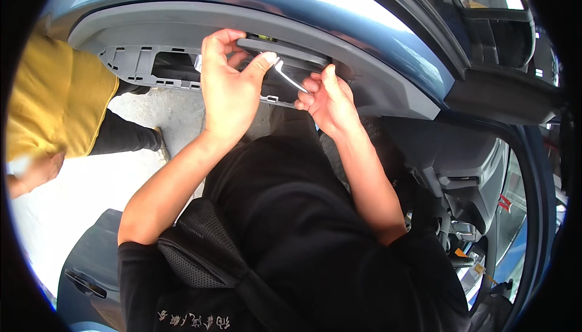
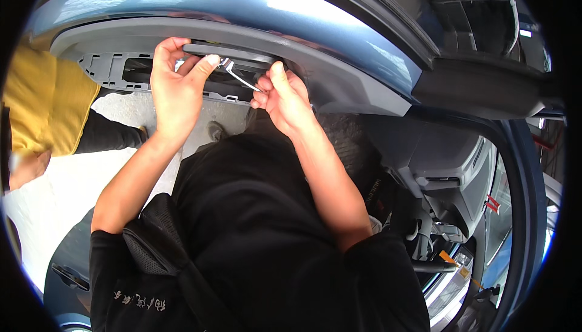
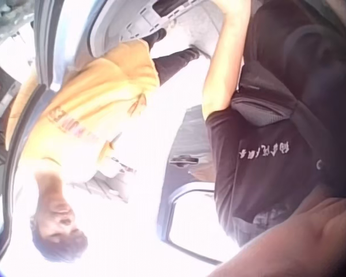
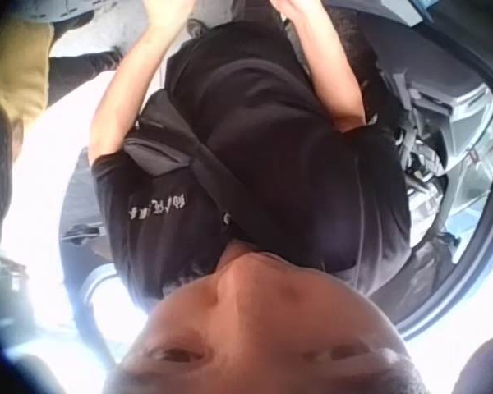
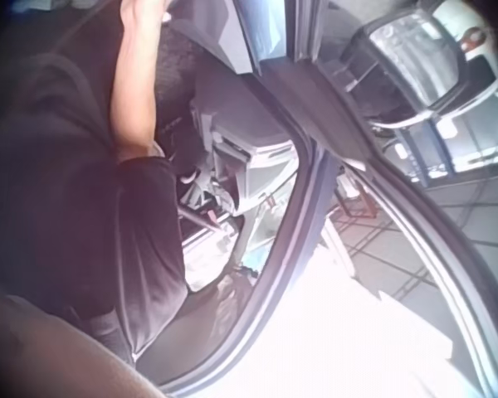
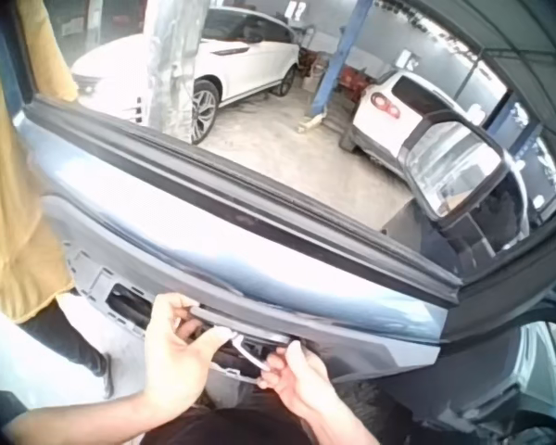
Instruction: The person installs a car door panel by aligning it with the door frame and pressing it into place. They secure the panel by inserting fasteners and clips along the edges, then connect wiring and test the door handle.
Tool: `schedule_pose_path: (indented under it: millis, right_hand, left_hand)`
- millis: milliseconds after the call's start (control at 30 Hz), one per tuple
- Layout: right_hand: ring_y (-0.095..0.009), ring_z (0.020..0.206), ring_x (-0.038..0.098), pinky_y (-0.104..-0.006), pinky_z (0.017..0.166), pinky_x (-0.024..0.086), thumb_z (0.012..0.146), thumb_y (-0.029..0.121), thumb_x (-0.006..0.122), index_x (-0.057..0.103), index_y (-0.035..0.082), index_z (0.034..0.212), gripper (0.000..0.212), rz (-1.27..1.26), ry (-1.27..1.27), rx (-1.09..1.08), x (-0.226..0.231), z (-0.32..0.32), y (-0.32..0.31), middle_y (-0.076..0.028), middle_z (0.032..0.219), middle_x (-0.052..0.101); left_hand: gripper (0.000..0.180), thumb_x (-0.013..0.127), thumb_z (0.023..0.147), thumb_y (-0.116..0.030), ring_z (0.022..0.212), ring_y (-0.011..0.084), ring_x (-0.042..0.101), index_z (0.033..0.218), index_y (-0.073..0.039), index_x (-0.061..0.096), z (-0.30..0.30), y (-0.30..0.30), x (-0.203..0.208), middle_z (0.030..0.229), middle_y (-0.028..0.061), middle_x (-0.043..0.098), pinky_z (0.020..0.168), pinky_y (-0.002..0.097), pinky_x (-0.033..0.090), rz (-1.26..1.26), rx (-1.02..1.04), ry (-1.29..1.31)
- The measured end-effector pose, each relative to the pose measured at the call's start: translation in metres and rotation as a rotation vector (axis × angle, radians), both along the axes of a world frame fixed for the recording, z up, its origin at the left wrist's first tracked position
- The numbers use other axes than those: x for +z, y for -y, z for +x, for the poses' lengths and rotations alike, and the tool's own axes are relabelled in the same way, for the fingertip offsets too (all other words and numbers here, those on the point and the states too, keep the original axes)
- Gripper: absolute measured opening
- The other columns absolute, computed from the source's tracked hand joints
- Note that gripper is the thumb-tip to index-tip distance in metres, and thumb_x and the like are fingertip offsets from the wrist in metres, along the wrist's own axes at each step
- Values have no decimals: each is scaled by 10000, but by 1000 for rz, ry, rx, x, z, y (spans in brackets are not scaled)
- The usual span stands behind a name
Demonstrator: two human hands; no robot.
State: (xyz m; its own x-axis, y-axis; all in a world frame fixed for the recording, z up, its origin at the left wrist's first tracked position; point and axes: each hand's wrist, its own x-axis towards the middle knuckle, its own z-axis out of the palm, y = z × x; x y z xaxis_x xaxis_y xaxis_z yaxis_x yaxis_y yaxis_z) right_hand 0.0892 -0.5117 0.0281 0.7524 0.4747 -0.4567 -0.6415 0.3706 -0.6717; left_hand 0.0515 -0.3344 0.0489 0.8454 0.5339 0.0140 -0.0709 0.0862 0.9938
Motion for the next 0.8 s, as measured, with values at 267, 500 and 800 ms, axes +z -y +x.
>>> schedule_pose_path:
  millis: [267,500,800]
  right_hand:
    - [-129,634,466,-338,630,454,932,432,564,458,128,831,337,-21,-54,-71,0,-2,-2,13,730,463]
    - [-127,629,454,-333,630,444,927,428,574,468,133,816,333,17,-68,-119,-2,2,-3,16,723,463]
    - [-127,643,461,-327,637,450,939,417,558,470,129,831,320,32,-56,-95,-2,1,-1,13,749,478]
  left_hand:
    - [440,752,746,1,919,178,520,1096,40,488,1,6,-3,1064,118,487,829,319,510,79,39,-17]
    - [459,701,810,36,893,149,584,1162,15,408,1,6,1,1039,121,509,823,265,494,159,-6,-50]
    - [298,733,824,-71,839,116,639,1069,25,592,-6,-12,-9,887,81,663,751,249,517,-31,-65,-23]
